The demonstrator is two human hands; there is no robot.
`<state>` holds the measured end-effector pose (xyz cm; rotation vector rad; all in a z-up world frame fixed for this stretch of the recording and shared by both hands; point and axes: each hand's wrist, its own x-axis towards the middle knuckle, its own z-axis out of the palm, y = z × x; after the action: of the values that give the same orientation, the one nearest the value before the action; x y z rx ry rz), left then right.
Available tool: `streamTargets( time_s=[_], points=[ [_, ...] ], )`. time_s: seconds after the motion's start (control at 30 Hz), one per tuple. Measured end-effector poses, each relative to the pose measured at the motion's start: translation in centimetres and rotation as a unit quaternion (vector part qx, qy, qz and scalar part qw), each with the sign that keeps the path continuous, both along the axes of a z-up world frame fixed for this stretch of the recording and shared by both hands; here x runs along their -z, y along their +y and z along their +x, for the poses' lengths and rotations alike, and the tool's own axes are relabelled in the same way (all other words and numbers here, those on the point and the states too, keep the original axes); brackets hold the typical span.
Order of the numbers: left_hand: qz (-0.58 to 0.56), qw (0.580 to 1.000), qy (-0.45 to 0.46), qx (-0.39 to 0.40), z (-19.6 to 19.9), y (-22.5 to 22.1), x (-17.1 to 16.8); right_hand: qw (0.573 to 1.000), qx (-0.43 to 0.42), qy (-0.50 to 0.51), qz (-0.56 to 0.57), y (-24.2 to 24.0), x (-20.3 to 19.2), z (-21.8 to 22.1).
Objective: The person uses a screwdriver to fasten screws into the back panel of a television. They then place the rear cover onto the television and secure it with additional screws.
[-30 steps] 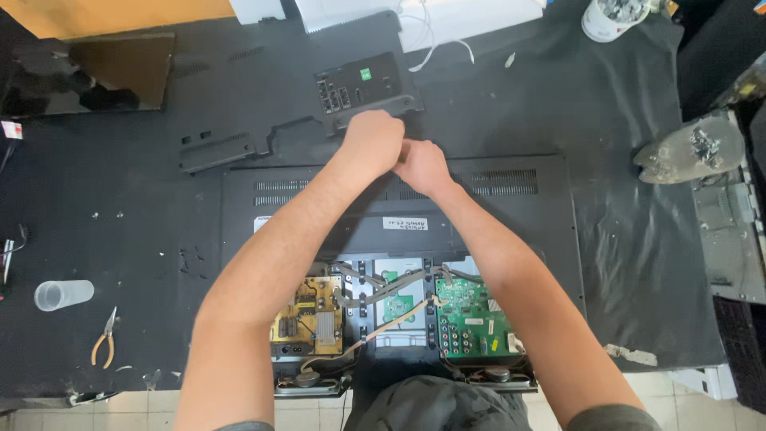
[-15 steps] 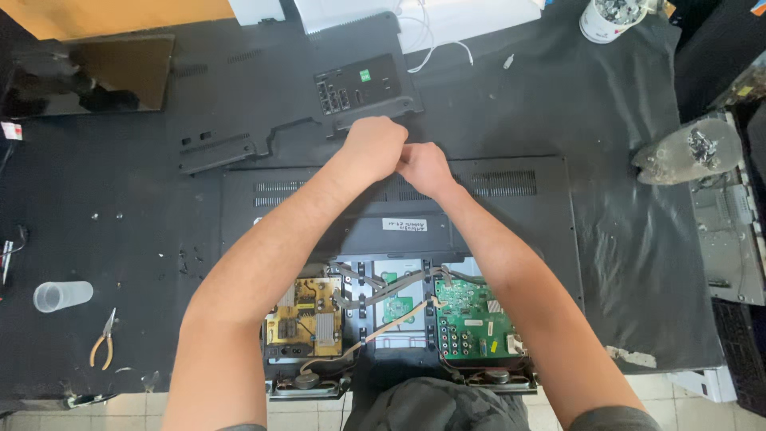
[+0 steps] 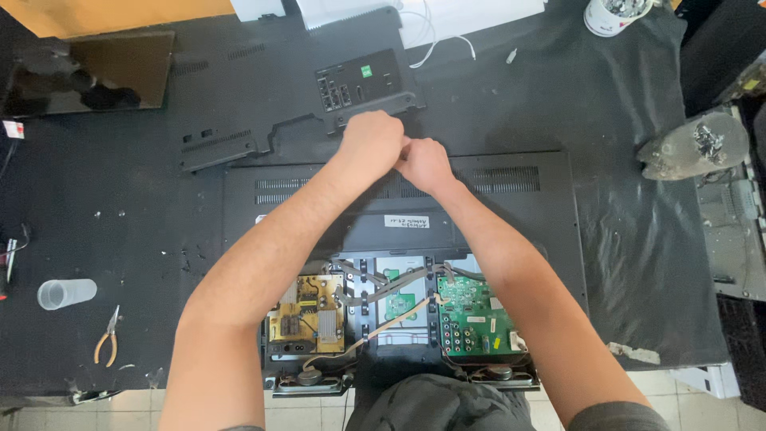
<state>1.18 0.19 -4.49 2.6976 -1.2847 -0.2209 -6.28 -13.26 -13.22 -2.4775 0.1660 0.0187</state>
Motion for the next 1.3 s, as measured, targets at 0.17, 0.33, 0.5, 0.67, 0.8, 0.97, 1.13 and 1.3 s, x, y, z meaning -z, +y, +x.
streamTargets(
  time_s=[0.17, 0.33, 0.5, 0.67, 0.8, 0.97, 1.13, 1.3],
  points=[
    [-0.043, 0.995, 0.01, 0.085, -0.6, 0.3, 1.2, 1.0, 0.002, -0.012, 0.01, -0.7, 2.2, -1.0],
    [-0.023, 0.998, -0.002, 0.054, -1.3, 0.6, -1.8, 0.999, -0.015, -0.022, -0.019, -1.1, 1.3, -0.7],
    [-0.052, 0.992, 0.015, 0.111, -1.6, 0.0, -1.0, 0.998, 0.02, -0.015, 0.06, -1.2, 2.9, -1.1],
    [-0.025, 0.994, -0.004, 0.105, -1.0, 0.7, -2.2, 0.999, 0.017, 0.024, 0.02, 0.0, -1.1, -2.0],
    [-0.058, 0.997, 0.041, 0.041, -1.8, 3.4, -8.5, 0.949, 0.155, 0.02, 0.272, -2.5, 5.0, -3.6],
    [-0.321, 0.941, 0.073, -0.081, -4.8, 9.3, -8.5, 0.525, 0.288, 0.052, 0.799, -2.7, -0.4, -12.2],
    [-0.547, 0.756, 0.301, -0.196, -12.7, 9.5, -5.8, 0.52, 0.298, 0.042, 0.799, -1.6, -3.9, -17.8],
    [-0.632, 0.634, 0.393, -0.211, -18.1, 6.5, -0.2, 0.569, 0.34, 0.103, 0.741, -3.4, 1.8, -19.8]
  ],
)
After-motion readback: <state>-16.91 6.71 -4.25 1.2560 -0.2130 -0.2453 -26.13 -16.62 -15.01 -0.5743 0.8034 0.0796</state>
